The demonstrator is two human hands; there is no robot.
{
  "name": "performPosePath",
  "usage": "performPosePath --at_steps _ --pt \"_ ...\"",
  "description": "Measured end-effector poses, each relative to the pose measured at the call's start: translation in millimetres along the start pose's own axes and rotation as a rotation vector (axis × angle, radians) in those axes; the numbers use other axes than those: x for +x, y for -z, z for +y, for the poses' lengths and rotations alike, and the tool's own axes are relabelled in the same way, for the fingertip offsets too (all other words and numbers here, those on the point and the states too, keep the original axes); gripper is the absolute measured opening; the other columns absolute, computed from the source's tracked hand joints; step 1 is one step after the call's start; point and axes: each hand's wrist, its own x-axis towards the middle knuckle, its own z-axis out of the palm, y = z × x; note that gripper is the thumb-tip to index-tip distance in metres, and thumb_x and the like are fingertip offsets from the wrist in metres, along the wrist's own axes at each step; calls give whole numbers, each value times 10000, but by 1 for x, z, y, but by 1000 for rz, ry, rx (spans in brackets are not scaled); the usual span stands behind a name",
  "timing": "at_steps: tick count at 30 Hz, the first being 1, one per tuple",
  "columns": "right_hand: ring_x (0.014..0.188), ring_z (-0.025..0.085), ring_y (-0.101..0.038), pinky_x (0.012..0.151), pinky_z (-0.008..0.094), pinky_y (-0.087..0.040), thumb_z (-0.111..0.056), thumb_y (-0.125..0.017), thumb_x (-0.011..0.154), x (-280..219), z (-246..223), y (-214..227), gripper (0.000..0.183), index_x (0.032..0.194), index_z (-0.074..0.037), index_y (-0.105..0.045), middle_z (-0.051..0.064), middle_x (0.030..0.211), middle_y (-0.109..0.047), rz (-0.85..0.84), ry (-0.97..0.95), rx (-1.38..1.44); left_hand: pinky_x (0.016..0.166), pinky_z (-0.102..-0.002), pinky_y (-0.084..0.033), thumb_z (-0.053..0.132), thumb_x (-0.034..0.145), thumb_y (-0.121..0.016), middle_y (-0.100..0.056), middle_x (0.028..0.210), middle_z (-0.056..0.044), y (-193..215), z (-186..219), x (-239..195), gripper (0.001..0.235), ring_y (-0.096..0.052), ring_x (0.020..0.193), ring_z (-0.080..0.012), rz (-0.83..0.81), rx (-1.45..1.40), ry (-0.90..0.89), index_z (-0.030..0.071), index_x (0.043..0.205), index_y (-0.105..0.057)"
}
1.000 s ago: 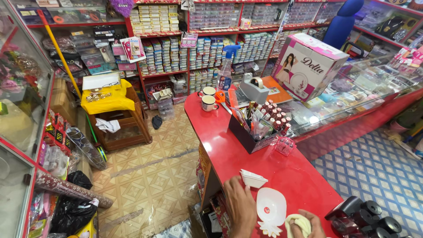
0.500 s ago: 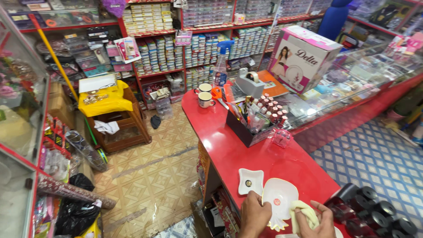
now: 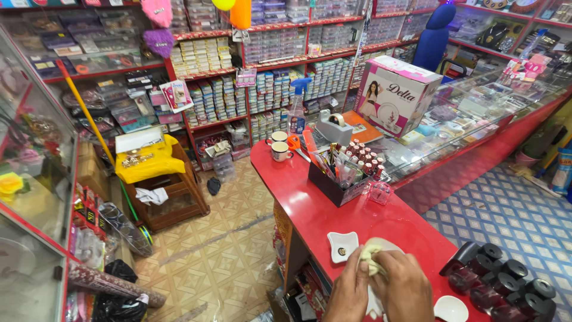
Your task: The person wipes various small ceramic dishes, including bowls, plates, and a divided tray, using a yellow cloth by hand, and places some back onto a display shelf.
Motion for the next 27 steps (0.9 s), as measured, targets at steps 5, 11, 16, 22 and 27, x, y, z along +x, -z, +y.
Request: performPosePath --at_steps 5,11,16,22,27 --pt "929 337 -773 841 415 -590 -205 -798 793 17 -24 7 371 1148 -108 -746 175 976 -769 -226 -207 228 1071 -440 -469 535 1032 -279 -614 1381 -176 33 21 -11 587 -575 1317 -358 104 -58 72 262 1544 -367" --pt "906 327 -738 802 411 -569 -132 -791 721 22 -43 17 385 1102 -90 -752 125 942 -743 -201 75 295 1019 -469 -504 575 1060 -298 -663 1303 -246 51 19 -11 633 -619 1257 -402 156 17 -136 117 1458 -479" --pt "920 294 -688 780 436 -548 -117 -784 717 31 -58 41 333 1049 -153 -779 65 920 -689 -179 133 113 1074 -474 -453 569 1109 -325 -596 1395 -242 59 35 -26 638 -570 1337 -375 134 -28 -238 95 1524 -425" --pt "927 292 -688 794 449 -561 -159 -773 729 32 -69 48 300 1028 -170 -781 67 907 -668 -114 120 -79 971 -397 -549 546 1000 -314 -681 1322 -175 75 60 -38 645 -704 1181 -291 167 -130 -143 169 1507 -443" --pt "848 298 -779 843 400 -599 -388 -748 877 36 -86 31 311 1053 -139 -811 186 844 -792 -521 -95 44 1084 -378 -471 548 1027 -294 -567 1453 -156 73 36 -28 665 -558 1328 -252 194 -209 -183 173 1573 -353"
